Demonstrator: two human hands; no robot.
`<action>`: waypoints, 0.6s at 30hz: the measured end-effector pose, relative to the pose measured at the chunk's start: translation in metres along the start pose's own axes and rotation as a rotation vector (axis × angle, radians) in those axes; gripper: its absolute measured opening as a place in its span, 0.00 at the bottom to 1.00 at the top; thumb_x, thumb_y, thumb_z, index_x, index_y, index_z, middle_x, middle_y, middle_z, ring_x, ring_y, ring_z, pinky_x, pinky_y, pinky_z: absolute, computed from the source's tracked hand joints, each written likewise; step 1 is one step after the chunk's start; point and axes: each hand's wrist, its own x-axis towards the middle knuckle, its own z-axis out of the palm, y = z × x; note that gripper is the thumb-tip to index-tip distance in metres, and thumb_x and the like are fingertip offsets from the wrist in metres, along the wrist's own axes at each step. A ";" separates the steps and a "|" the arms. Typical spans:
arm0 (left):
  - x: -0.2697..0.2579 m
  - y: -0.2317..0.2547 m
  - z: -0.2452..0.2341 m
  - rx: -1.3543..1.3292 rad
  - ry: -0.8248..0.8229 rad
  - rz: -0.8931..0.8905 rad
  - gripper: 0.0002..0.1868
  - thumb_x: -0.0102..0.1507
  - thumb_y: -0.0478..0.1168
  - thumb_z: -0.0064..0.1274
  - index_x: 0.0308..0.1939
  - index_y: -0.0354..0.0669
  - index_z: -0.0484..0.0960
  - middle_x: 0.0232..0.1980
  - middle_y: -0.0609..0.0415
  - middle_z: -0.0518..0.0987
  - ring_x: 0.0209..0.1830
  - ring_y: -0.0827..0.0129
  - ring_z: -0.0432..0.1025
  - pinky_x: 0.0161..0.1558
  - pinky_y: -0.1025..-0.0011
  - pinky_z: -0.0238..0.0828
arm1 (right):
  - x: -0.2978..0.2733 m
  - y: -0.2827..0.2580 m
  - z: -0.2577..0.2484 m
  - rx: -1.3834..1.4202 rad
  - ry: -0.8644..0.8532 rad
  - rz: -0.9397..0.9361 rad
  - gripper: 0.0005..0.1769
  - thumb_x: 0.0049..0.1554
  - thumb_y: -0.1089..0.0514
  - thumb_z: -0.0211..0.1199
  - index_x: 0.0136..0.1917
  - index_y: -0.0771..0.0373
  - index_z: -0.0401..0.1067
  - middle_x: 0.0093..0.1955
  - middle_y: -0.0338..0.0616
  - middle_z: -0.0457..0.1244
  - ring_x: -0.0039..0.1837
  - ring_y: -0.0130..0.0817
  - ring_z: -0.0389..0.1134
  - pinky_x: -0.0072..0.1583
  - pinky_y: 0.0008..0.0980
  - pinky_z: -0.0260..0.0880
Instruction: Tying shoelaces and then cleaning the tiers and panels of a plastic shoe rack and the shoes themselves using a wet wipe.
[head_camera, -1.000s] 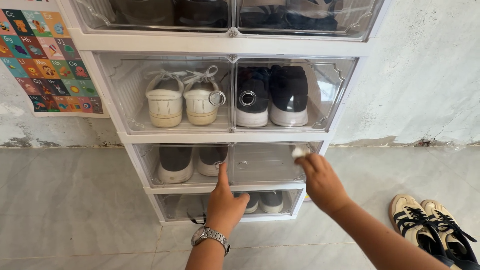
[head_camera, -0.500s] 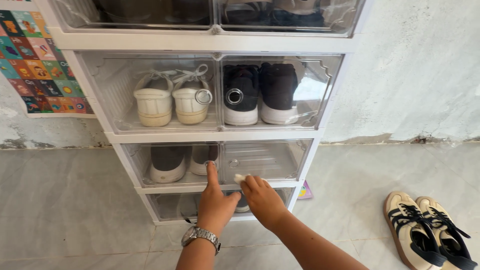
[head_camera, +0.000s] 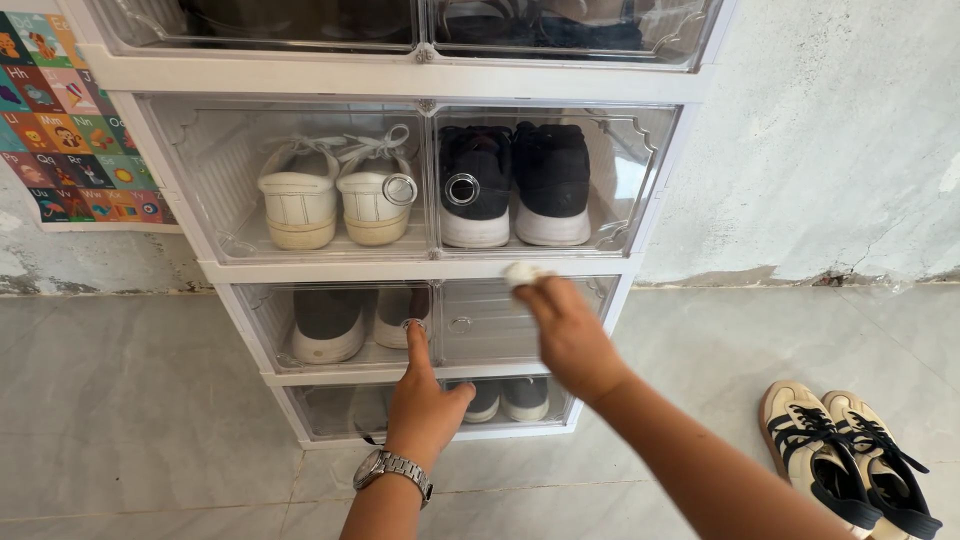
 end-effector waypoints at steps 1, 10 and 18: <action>-0.003 0.005 -0.003 0.002 0.003 -0.001 0.61 0.55 0.37 0.58 0.79 0.56 0.29 0.79 0.46 0.58 0.64 0.54 0.73 0.61 0.67 0.73 | -0.003 -0.004 0.013 0.003 0.002 0.000 0.24 0.50 0.74 0.52 0.60 0.67 0.71 0.54 0.52 0.60 0.58 0.49 0.63 0.63 0.41 0.66; -0.003 0.005 -0.001 0.016 0.012 -0.005 0.62 0.54 0.39 0.60 0.79 0.57 0.30 0.76 0.43 0.62 0.60 0.55 0.76 0.57 0.66 0.76 | -0.076 0.000 0.068 -0.024 -0.404 -0.070 0.26 0.49 0.69 0.56 0.63 0.70 0.67 0.55 0.51 0.59 0.58 0.47 0.63 0.61 0.39 0.66; -0.013 0.023 -0.013 0.035 -0.039 -0.078 0.61 0.55 0.38 0.57 0.79 0.60 0.28 0.77 0.46 0.62 0.52 0.57 0.80 0.54 0.65 0.79 | -0.019 0.029 -0.020 -0.023 0.074 0.049 0.25 0.49 0.77 0.51 0.59 0.67 0.71 0.55 0.54 0.60 0.59 0.50 0.63 0.64 0.40 0.66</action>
